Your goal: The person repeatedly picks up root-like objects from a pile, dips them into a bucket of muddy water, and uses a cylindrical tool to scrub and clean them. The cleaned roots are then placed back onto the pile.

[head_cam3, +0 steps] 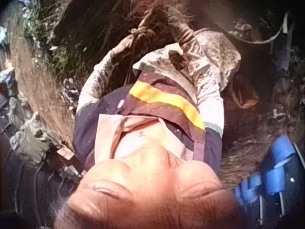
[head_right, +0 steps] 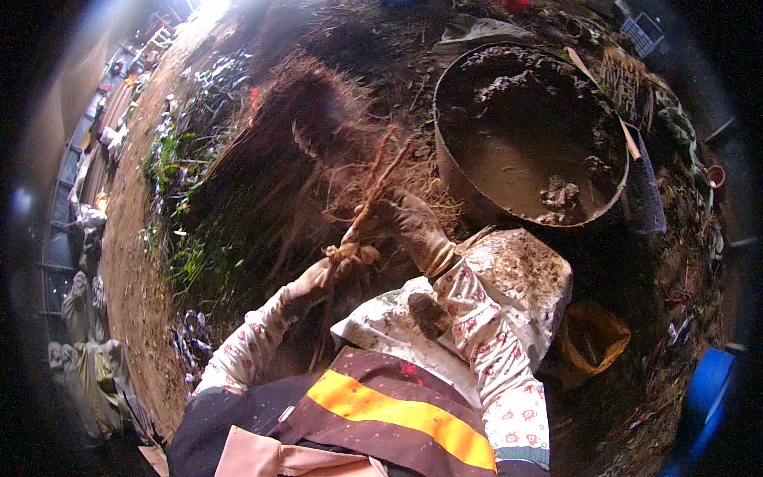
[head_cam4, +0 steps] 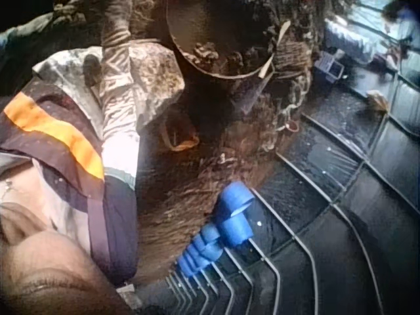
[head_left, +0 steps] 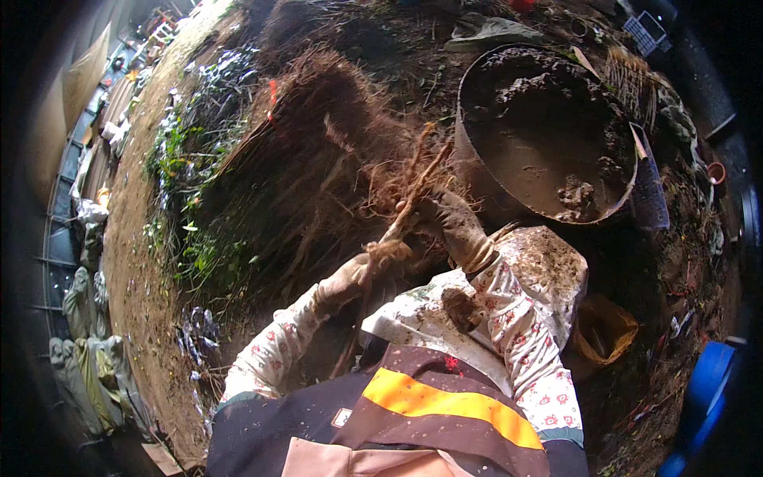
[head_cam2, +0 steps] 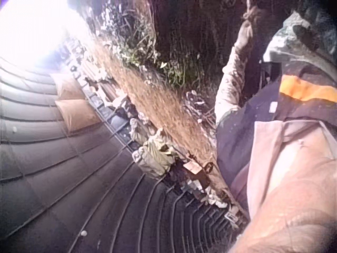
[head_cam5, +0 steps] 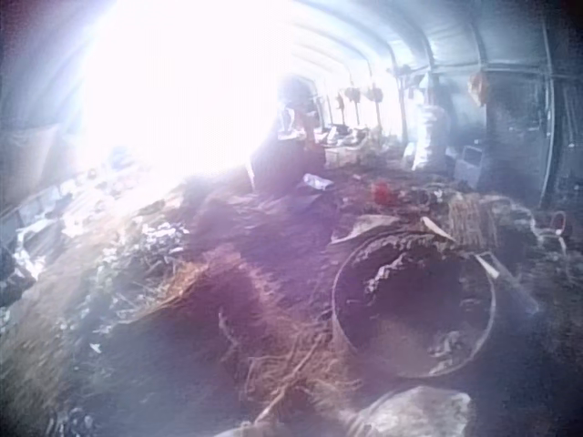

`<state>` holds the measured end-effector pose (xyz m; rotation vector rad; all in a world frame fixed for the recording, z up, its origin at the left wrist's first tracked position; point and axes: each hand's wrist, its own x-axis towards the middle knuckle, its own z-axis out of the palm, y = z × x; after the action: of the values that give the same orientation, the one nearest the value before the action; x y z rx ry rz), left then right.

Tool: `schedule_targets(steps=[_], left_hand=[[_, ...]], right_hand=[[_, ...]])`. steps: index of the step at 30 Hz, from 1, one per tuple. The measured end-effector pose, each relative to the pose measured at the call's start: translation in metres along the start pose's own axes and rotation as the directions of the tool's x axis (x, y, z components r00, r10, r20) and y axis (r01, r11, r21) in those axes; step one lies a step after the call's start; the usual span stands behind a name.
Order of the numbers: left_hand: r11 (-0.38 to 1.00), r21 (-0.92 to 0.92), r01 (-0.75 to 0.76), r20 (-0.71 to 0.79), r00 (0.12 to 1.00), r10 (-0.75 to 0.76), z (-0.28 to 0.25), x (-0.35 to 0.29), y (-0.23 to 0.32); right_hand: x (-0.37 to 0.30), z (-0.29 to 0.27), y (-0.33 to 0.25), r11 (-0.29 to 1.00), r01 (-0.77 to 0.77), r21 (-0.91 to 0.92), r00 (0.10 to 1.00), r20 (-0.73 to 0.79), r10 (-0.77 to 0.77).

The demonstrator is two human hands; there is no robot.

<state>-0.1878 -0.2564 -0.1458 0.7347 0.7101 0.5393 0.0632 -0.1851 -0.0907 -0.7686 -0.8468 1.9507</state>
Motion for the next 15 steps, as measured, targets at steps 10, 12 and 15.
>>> schedule_targets(steps=[10,12,15], left_hand=[[0.782,-0.562,0.270,0.162,0.963,-0.216,-0.006,-0.001,-0.010],[0.629,-0.695,0.348,0.222,0.936,-0.272,-0.009,-0.002,-0.011],[0.355,-0.825,0.440,0.335,0.886,-0.320,-0.001,-0.007,-0.006]], right_hand=[[-0.005,-0.018,-0.009,0.972,-0.175,-0.154,0.977,-0.149,0.153],[-0.013,-0.029,-0.010,0.986,-0.164,0.038,0.986,0.017,0.164],[-0.032,-0.049,-0.003,0.989,0.032,0.145,0.956,0.283,-0.073]])
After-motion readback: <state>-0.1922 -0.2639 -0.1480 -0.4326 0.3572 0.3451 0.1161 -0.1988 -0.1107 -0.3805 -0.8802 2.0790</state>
